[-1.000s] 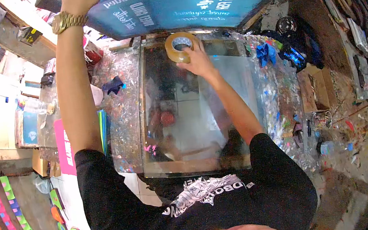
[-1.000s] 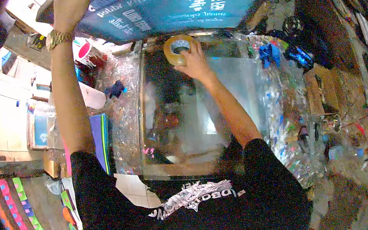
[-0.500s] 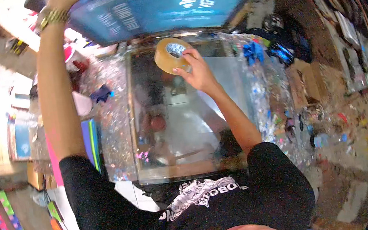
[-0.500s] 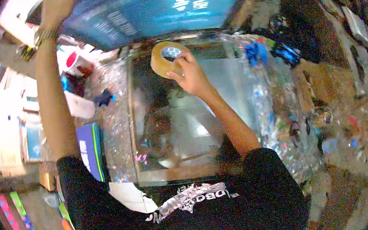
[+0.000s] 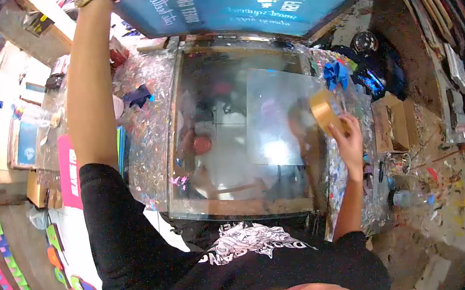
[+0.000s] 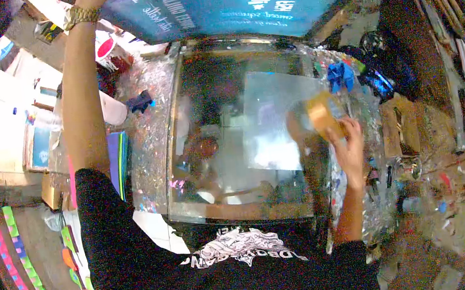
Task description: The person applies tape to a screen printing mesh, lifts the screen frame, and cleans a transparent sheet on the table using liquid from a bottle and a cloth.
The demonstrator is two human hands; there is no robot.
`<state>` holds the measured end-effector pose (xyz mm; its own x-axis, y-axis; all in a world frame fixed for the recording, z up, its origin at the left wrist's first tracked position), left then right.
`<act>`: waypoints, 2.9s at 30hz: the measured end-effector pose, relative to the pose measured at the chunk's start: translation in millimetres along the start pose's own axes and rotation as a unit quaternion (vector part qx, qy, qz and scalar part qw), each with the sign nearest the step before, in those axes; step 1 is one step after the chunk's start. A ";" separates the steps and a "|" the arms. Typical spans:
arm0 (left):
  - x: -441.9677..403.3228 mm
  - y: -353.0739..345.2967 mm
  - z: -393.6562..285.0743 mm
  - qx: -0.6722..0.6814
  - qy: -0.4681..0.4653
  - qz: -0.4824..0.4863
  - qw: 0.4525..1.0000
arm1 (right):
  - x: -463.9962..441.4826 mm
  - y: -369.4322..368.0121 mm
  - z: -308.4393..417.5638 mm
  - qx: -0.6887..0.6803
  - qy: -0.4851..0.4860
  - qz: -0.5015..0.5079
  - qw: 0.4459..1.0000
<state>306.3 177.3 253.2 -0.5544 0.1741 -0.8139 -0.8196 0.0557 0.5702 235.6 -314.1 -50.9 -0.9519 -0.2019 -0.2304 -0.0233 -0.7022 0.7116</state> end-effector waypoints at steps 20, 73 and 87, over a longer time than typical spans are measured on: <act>264.6 96.4 -103.0 0.099 -0.037 0.383 0.918 | 74.1 75.7 -31.1 -0.050 -0.179 -0.049 0.981; 436.0 43.5 -143.0 0.102 0.044 0.296 0.949 | -9.5 25.9 75.5 -0.146 -0.001 0.140 0.979; 459.6 39.9 -161.3 0.128 0.087 0.286 0.946 | 7.7 -293.9 478.4 -0.236 0.430 0.461 0.739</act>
<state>-4.5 101.0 -116.1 -0.9300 0.0844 -0.3578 -0.3294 0.2406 0.9130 89.0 217.3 55.8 0.0551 -0.9604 -0.2731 0.8170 -0.1139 0.5652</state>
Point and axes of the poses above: each hand's wrist, its own x-axis away from the middle knuckle, its own y-axis out of the back of the hand, z = x × y, the point moved 2 cm from there along -x, towards the middle knuckle, and after that the axes turned 6 degrees about z, right-handed, at the moved point
